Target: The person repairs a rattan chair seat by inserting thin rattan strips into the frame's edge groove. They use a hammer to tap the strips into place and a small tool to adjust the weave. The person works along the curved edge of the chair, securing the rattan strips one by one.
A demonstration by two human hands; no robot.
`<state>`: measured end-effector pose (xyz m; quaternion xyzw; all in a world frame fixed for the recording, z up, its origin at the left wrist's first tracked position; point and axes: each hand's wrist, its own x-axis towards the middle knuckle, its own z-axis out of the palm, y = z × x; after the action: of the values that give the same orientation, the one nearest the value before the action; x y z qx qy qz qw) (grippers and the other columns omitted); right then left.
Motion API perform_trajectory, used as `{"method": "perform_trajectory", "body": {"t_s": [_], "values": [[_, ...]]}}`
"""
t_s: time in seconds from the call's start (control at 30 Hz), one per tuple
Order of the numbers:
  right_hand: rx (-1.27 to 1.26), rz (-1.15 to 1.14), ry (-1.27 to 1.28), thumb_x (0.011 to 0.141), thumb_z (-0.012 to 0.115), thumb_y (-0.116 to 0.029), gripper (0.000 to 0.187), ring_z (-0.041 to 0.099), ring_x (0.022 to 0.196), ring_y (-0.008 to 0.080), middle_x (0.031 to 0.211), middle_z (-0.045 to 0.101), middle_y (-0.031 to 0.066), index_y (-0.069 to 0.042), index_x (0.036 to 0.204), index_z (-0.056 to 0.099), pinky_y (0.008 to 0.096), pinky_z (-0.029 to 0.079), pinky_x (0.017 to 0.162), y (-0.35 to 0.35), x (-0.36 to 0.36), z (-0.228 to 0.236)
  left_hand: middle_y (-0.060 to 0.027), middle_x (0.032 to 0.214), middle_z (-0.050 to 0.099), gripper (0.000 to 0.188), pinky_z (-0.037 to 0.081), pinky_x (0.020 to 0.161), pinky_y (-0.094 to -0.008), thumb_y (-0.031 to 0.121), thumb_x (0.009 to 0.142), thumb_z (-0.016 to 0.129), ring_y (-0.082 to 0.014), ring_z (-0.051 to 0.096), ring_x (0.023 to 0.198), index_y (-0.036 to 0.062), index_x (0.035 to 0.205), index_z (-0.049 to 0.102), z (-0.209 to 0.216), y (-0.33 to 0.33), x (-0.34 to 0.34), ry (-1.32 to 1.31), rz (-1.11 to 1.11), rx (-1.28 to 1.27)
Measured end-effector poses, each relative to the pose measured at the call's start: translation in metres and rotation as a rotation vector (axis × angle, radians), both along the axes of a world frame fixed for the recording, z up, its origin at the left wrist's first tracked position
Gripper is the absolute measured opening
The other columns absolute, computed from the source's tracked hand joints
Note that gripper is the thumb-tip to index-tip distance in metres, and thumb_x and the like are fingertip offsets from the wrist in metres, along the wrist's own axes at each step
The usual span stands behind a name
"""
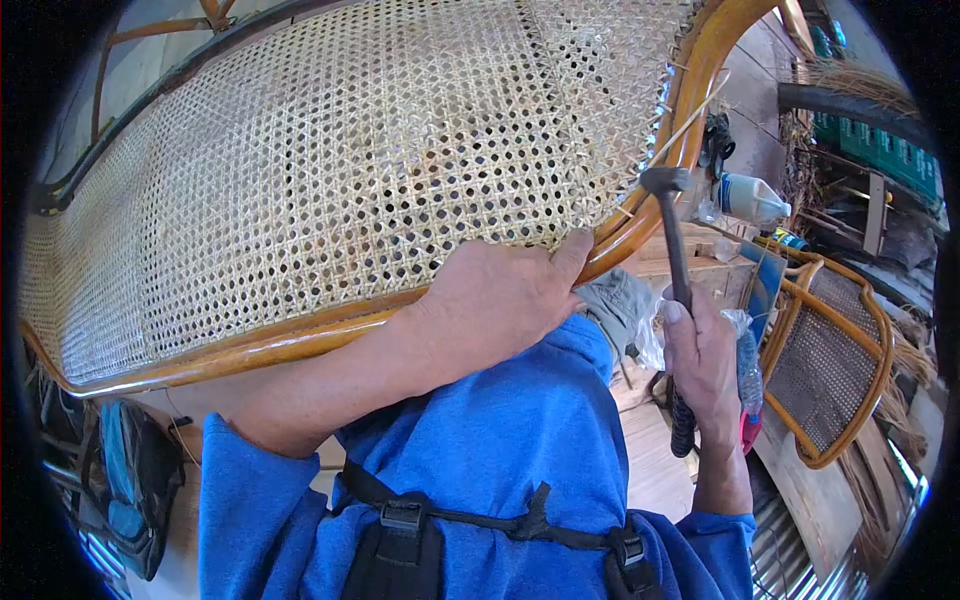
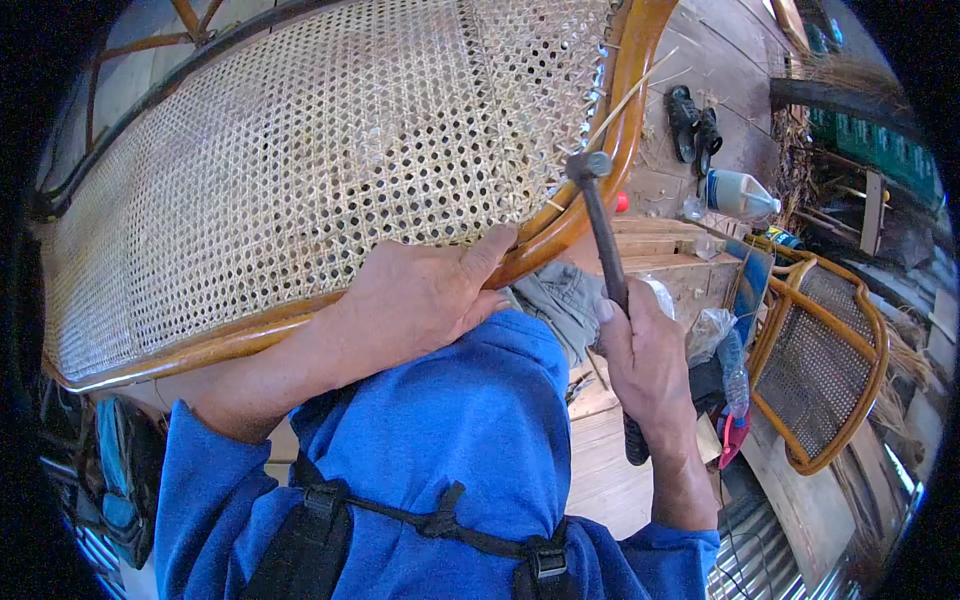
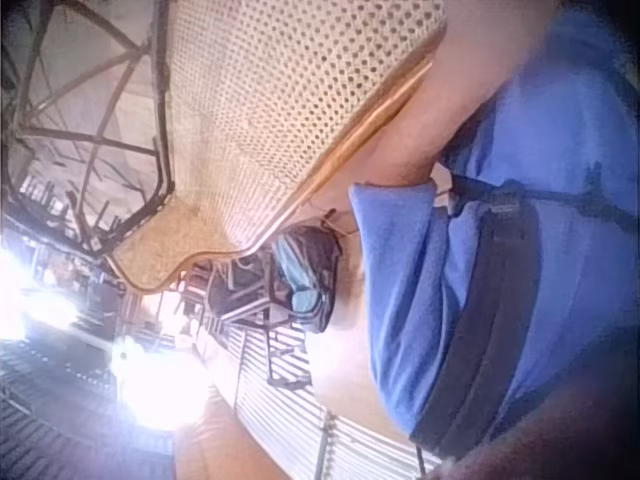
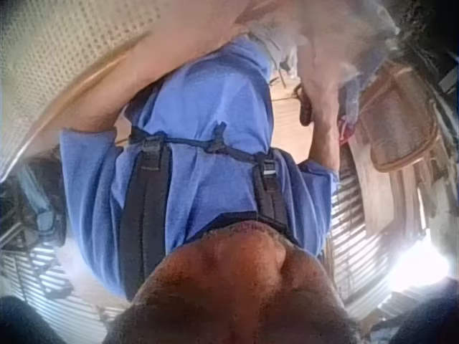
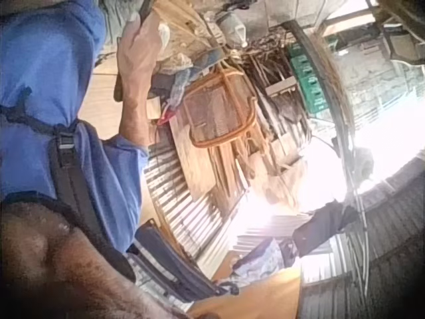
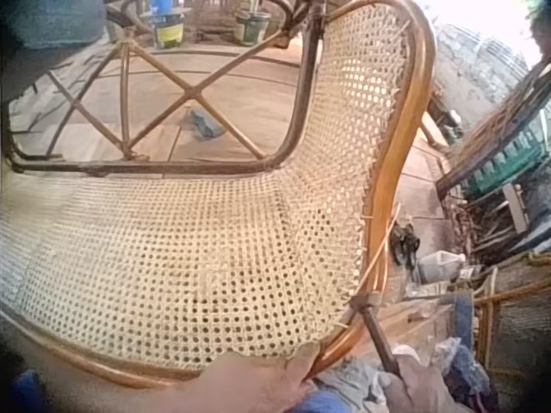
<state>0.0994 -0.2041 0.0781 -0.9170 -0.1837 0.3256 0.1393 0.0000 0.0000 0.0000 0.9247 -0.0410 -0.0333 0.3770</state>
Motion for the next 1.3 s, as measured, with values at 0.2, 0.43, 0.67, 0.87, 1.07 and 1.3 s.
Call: {"method": "perform_trajectory", "body": {"t_s": [0.2,0.43,0.67,0.87,1.07,1.3], "values": [[0.058,0.065,-0.056,0.092,0.049,-0.023,0.025,0.059,0.067,0.0348,0.071,0.055,0.0193,0.000,0.102,0.052,0.0413,0.045,0.062,0.007,-0.005,0.002,-0.0076,0.059,0.061,0.050,0.046,0.041,-0.0341,0.032,0.078,0.065,-0.0222,0.063,0.052,-0.0021,0.112,0.050,-0.001,-0.001,-0.006,-0.019,0.031,-0.020],[0.147,-0.139,-0.062,0.094,0.047,-0.021,0.022,0.053,0.057,0.0185,0.063,0.049,0.0090,0.000,0.096,0.054,0.0345,0.042,0.054,-0.011,-0.004,-0.008,-0.0100,0.065,0.062,0.053,0.047,0.046,-0.0379,0.035,0.080,0.063,-0.0267,0.063,0.057,0.0048,0.118,0.044,0.012,-0.006,0.022,0.040,0.064,-0.056],[0.202,-0.269,0.025,0.093,0.050,-0.019,0.019,0.049,0.054,0.0120,0.065,0.049,0.0058,-0.001,0.095,0.054,0.0289,0.040,0.051,-0.007,-0.008,0.000,-0.0147,0.065,0.063,0.059,0.048,0.047,-0.0417,0.037,0.084,0.058,-0.0313,0.063,0.057,-0.0022,0.125,0.040,0.008,-0.012,0.048,0.111,0.008,-0.012],[0.214,-0.205,-0.022,0.090,0.054,-0.018,0.018,0.051,0.060,0.0158,0.067,0.050,0.0092,-0.001,0.095,0.055,0.0320,0.042,0.057,-0.012,-0.005,-0.008,-0.0214,0.074,0.064,0.062,0.050,0.060,-0.0462,0.039,0.086,0.054,-0.0378,0.063,0.067,-0.0059,0.126,0.038,0.025,-0.008,0.048,0.392,-0.041,-0.137],[0.225,-0.230,0.003,0.090,0.054,-0.018,0.018,0.050,0.054,0.0117,0.064,0.050,0.0057,-0.001,0.096,0.054,0.0283,0.041,0.052,-0.010,-0.005,-0.004,-0.0247,0.090,0.063,0.051,0.049,0.075,-0.0403,0.034,0.088,0.051,-0.0341,0.064,0.084,-0.0013,0.125,0.043,0.015,-0.005,0.053,0.439,0.020,-0.340],[0.171,-0.256,0.142,0.090,0.054,-0.019,0.020,0.051,0.052,0.0116,0.063,0.050,0.0049,-0.001,0.097,0.054,0.0292,0.041,0.050,-0.006,-0.005,0.005,-0.0054,0.089,0.063,0.035,0.045,0.072,-0.0294,0.022,0.089,0.052,-0.0117,0.056,0.080,0.0003,0.116,0.055,0.007,0.025,0.053,0.459,0.386,-0.870]]}}
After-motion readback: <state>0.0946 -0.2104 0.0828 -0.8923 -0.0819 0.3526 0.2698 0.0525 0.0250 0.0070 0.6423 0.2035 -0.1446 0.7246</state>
